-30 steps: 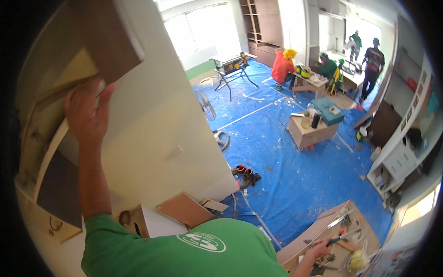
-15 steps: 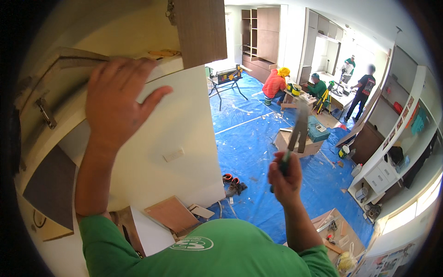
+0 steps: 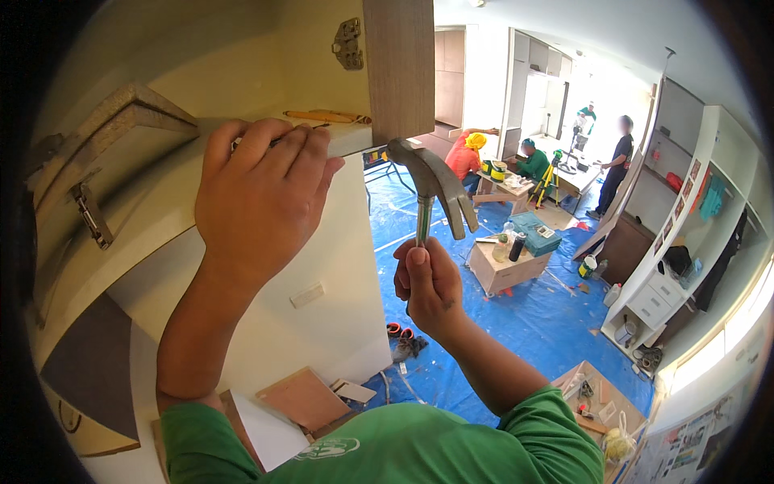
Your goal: The person applies edge banding to a wooden cabinet door using a small hand tool to press and smooth the edge. They repeatedly align, press, and adjust the banding along the door edge while working in a room with other workers in the background.
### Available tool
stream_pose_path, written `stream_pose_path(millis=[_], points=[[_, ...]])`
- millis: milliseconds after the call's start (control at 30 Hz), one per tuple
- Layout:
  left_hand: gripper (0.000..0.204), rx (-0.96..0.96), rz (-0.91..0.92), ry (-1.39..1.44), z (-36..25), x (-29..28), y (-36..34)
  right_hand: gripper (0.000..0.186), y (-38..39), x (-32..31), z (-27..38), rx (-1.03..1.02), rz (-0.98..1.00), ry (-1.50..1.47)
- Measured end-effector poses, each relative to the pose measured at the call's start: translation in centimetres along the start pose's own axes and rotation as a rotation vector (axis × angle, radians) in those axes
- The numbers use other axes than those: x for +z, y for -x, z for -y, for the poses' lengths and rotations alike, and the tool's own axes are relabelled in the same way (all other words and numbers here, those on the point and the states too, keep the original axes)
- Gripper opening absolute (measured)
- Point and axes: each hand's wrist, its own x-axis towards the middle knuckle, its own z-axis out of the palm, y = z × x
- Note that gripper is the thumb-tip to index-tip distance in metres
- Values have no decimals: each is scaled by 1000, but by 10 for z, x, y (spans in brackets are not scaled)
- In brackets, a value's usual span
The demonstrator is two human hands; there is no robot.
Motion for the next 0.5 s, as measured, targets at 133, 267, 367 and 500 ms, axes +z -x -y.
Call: stream_pose_path(millis=[133,267,367,500], points=[[28,-9,-8,3,2,2,1,44,-11,4,-6,-32,-5,100],[28,-17,6,4,1,1,1,44,-8,0,3,-35,-52,87],[27,-33,-12,20,1,3,2,45,-4,1,4,-257,-44,84],[19,-7,-143,51,2,12,1,44,-10,4,-5,-134,-13,73]])
